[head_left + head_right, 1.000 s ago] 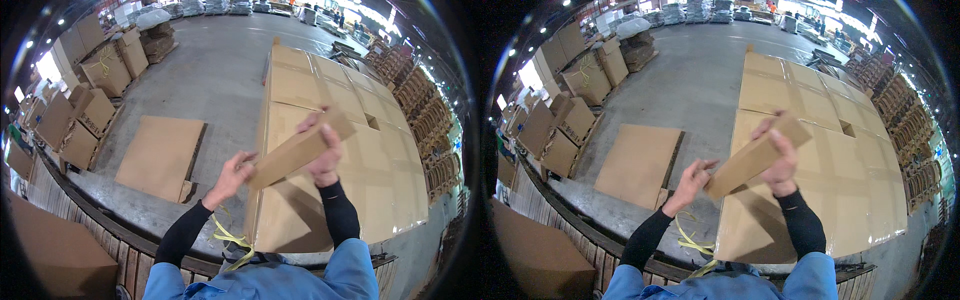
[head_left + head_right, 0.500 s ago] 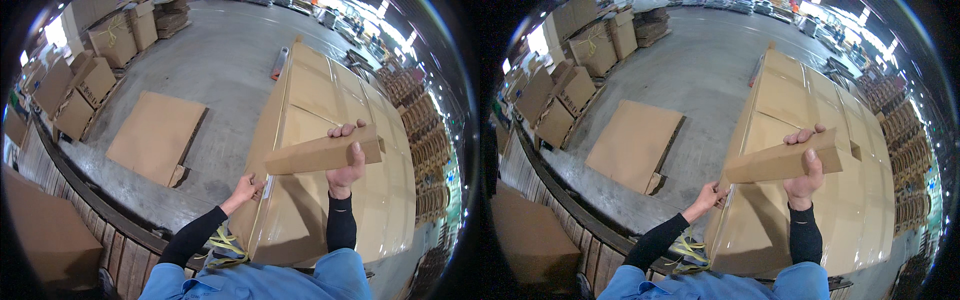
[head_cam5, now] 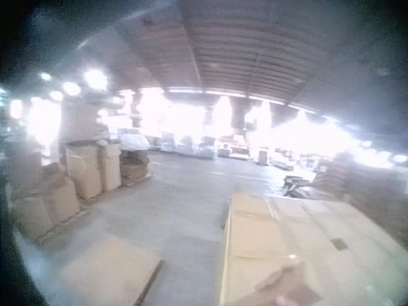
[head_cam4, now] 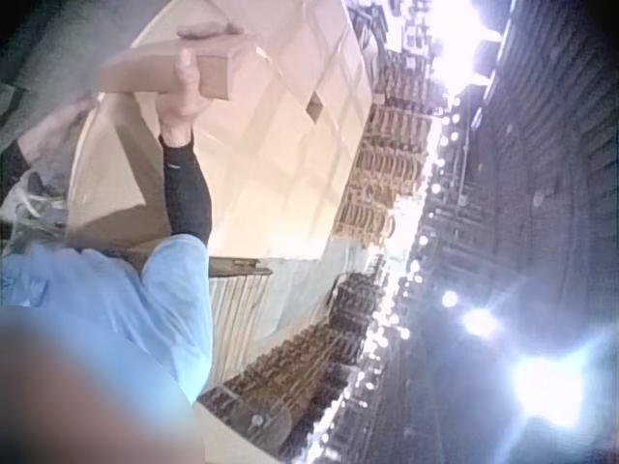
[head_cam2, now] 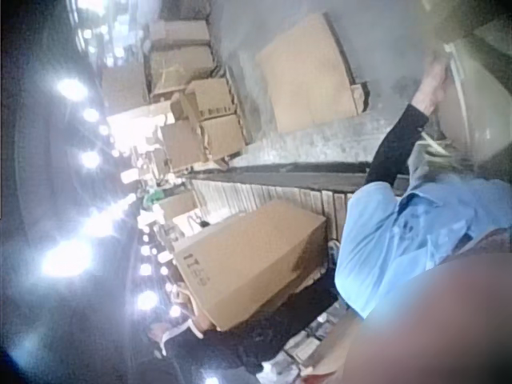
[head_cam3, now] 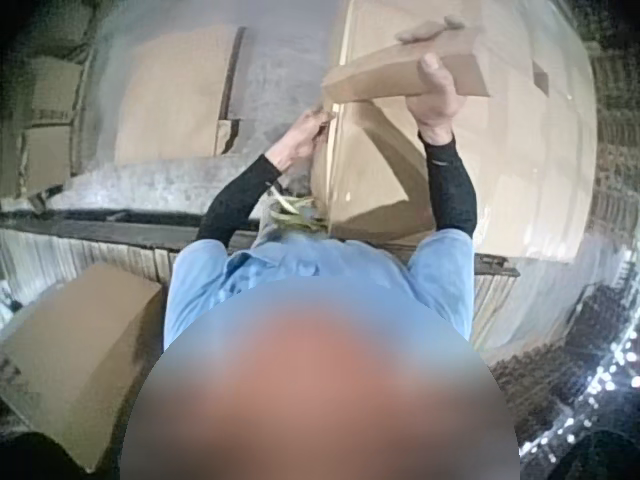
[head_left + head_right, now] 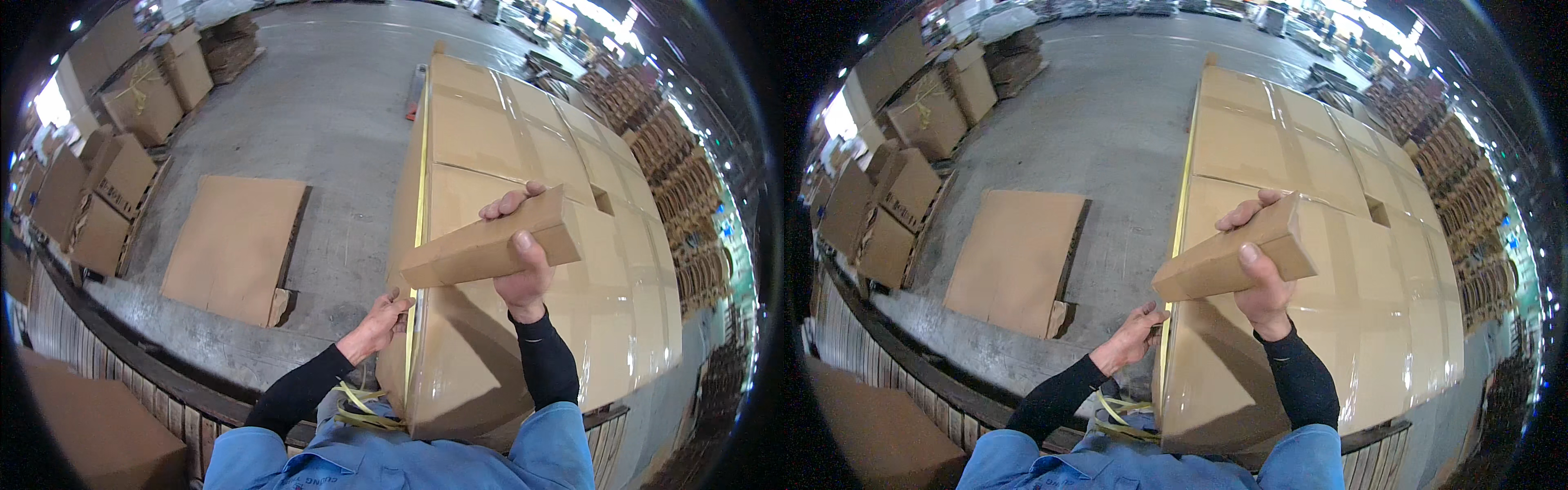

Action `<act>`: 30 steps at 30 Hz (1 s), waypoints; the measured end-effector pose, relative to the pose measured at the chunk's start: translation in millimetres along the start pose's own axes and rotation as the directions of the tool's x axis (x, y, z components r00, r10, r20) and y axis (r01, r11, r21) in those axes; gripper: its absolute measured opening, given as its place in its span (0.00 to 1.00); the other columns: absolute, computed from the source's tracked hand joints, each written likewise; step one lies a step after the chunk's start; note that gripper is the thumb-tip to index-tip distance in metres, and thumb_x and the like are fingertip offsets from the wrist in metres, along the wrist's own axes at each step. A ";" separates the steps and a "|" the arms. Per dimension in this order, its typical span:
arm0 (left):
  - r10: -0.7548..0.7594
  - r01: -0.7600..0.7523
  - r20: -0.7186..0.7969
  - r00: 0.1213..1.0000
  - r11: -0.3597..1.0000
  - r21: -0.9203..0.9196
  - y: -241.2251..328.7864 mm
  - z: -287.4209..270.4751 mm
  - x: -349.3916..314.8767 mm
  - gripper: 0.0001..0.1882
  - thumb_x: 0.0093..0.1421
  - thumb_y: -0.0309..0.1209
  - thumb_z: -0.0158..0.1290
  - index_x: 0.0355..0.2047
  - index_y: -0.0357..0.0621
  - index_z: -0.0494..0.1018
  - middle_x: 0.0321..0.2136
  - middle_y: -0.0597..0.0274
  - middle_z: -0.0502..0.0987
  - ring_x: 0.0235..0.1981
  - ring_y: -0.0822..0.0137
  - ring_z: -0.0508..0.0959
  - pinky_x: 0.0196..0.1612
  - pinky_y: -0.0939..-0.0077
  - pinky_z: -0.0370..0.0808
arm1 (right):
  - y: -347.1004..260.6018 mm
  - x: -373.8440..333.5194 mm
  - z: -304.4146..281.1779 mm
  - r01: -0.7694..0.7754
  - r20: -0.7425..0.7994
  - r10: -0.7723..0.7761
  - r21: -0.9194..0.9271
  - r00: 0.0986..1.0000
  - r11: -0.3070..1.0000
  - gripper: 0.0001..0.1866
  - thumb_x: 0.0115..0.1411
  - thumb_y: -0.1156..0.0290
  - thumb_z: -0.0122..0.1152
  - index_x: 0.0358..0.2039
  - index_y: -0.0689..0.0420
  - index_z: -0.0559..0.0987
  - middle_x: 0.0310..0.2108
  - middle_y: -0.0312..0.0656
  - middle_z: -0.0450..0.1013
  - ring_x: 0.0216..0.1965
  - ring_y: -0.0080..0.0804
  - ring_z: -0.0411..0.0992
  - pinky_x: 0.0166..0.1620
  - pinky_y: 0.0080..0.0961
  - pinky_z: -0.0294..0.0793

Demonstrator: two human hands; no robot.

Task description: The person retrieves a yellow plastic strap from a box and wraps it around a large cardboard box on a wooden pallet. They tie the strap by hand and then place small cardboard corner protectors over the strap at the box corners to secure the load.

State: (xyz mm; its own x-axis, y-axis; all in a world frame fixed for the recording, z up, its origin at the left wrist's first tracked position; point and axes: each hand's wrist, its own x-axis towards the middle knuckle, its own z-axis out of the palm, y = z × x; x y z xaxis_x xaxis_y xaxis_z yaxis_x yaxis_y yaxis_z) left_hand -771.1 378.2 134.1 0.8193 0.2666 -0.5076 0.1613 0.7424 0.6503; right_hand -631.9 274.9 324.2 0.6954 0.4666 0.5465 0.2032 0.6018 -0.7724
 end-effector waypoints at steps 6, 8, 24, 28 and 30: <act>-0.163 0.250 0.254 0.953 0.897 -0.365 -5.8 -24.8 9.9 0.10 0.68 0.39 0.49 0.44 0.50 0.68 0.28 0.67 0.74 0.29 0.67 0.73 0.33 0.68 0.70 | 14.2 -30.8 24.5 0.068 0.060 -0.056 -0.211 0.997 0.975 0.34 0.50 0.68 0.65 0.57 0.61 0.62 0.37 0.42 0.68 0.40 0.31 0.68 0.45 0.31 0.70; -0.141 0.239 0.275 0.951 0.899 -0.367 -11.6 -34.7 12.6 0.12 0.68 0.43 0.48 0.43 0.51 0.69 0.28 0.67 0.74 0.30 0.66 0.73 0.36 0.68 0.69 | 19.8 -40.1 34.9 0.075 0.099 -0.041 -0.368 0.994 0.927 0.33 0.51 0.68 0.64 0.56 0.61 0.63 0.37 0.42 0.68 0.40 0.30 0.68 0.44 0.30 0.70; -0.137 0.260 0.311 0.941 0.880 -0.398 -36.9 -61.0 26.7 0.18 0.66 0.48 0.53 0.39 0.46 0.74 0.27 0.65 0.77 0.31 0.70 0.78 0.37 0.72 0.75 | 51.8 -121.2 27.3 -0.105 0.137 0.265 -0.677 0.954 0.728 0.29 0.53 0.76 0.67 0.51 0.58 0.61 0.46 0.42 0.66 0.50 0.32 0.66 0.56 0.33 0.66; 0.019 0.034 0.188 0.982 0.961 -0.273 -45.7 -70.7 25.0 0.16 0.65 0.40 0.57 0.44 0.43 0.68 0.29 0.62 0.78 0.28 0.67 0.79 0.29 0.68 0.76 | 60.7 -116.9 9.8 -0.158 0.143 0.342 -0.682 0.929 0.714 0.37 0.52 0.68 0.70 0.57 0.59 0.59 0.51 0.45 0.65 0.56 0.33 0.64 0.59 0.35 0.66; 0.127 -0.118 0.060 0.990 0.984 -0.137 -56.4 -72.9 31.1 0.19 0.64 0.40 0.57 0.46 0.41 0.66 0.31 0.59 0.77 0.30 0.67 0.78 0.26 0.68 0.76 | 60.5 -115.4 8.0 -0.124 0.156 0.296 -0.661 0.942 0.740 0.43 0.51 0.66 0.71 0.62 0.61 0.55 0.50 0.46 0.65 0.55 0.35 0.65 0.58 0.35 0.67</act>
State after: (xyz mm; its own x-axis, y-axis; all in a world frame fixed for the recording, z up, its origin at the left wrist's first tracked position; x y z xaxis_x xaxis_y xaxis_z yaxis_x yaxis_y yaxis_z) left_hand -794.8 389.4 40.4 0.8645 0.3213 -0.3864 -0.0129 0.7828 0.6221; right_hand -705.4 262.6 217.0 0.6083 0.7189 0.3364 0.5198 -0.0405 -0.8533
